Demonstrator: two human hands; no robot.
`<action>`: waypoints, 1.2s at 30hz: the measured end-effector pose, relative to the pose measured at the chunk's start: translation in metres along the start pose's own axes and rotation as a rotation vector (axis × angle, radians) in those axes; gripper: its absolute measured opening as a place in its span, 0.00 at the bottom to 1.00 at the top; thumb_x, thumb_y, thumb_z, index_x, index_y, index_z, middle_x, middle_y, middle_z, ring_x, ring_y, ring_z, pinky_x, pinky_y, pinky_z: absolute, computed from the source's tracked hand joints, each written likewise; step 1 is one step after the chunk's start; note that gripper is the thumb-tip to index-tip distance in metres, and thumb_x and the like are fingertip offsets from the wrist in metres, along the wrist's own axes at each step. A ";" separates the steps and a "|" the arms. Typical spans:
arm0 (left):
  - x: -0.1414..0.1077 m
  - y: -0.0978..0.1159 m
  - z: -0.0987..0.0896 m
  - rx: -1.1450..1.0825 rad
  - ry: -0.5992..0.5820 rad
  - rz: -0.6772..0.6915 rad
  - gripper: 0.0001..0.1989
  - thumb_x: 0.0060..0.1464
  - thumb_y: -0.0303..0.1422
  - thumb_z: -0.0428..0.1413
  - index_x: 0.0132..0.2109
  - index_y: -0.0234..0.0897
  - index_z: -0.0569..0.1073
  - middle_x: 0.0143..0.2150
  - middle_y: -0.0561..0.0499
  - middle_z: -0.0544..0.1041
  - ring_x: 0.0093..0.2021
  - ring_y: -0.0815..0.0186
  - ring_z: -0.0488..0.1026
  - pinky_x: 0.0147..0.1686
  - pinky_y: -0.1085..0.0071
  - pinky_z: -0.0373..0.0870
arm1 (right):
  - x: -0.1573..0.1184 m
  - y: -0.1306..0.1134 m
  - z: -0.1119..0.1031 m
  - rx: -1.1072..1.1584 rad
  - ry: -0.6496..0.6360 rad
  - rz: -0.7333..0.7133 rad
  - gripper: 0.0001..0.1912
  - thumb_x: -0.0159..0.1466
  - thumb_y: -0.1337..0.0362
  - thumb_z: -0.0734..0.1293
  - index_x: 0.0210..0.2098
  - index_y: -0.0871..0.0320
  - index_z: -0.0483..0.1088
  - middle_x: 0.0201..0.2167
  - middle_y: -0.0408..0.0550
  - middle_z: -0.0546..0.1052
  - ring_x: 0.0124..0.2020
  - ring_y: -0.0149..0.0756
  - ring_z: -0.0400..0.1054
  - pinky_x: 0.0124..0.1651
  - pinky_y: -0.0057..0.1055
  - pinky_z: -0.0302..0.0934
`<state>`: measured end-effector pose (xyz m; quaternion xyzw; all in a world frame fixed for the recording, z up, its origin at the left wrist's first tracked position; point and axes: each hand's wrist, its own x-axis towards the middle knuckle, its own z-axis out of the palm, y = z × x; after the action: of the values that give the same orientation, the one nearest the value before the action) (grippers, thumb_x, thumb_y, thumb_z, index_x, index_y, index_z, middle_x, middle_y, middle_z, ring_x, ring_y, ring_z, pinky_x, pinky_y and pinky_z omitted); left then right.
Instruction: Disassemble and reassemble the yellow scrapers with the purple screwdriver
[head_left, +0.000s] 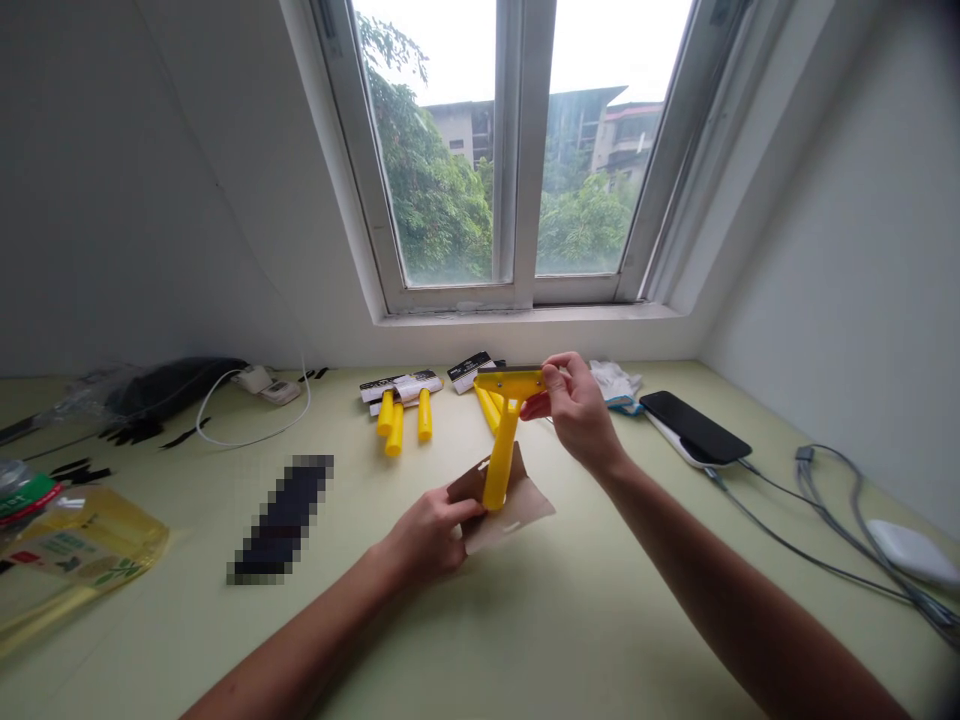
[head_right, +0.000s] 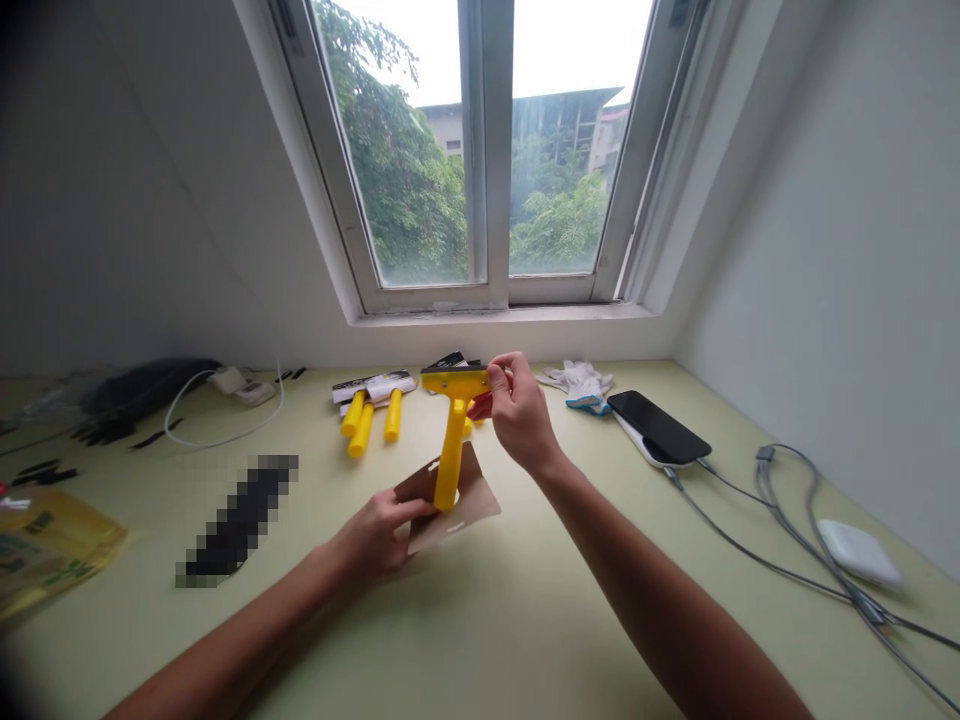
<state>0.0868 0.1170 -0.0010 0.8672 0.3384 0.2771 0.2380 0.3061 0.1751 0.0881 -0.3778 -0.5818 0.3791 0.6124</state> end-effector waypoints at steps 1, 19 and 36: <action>0.001 0.000 0.000 0.005 0.003 0.011 0.20 0.47 0.22 0.54 0.47 0.39 0.78 0.48 0.43 0.76 0.45 0.59 0.73 0.45 0.65 0.71 | 0.002 0.003 0.000 0.004 0.011 -0.004 0.14 0.65 0.50 0.62 0.38 0.54 0.58 0.20 0.35 0.68 0.17 0.31 0.70 0.20 0.29 0.68; 0.001 -0.003 -0.016 -0.336 -0.097 -0.281 0.09 0.48 0.32 0.60 0.38 0.34 0.77 0.36 0.49 0.76 0.32 0.69 0.69 0.29 0.75 0.64 | -0.008 -0.043 -0.019 0.297 -0.295 -0.173 0.08 0.67 0.55 0.61 0.40 0.52 0.59 0.27 0.38 0.72 0.24 0.29 0.72 0.26 0.28 0.70; -0.060 -0.045 -0.082 0.374 0.156 -0.956 0.34 0.56 0.51 0.47 0.65 0.40 0.56 0.21 0.53 0.72 0.28 0.55 0.75 0.31 0.66 0.66 | 0.025 0.046 -0.026 0.052 -0.144 0.314 0.10 0.65 0.58 0.63 0.34 0.56 0.59 0.15 0.39 0.73 0.14 0.32 0.69 0.16 0.27 0.67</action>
<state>-0.0228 0.1219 0.0130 0.6201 0.7573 0.1360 0.1530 0.3321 0.2165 0.0560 -0.4202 -0.5481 0.5110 0.5118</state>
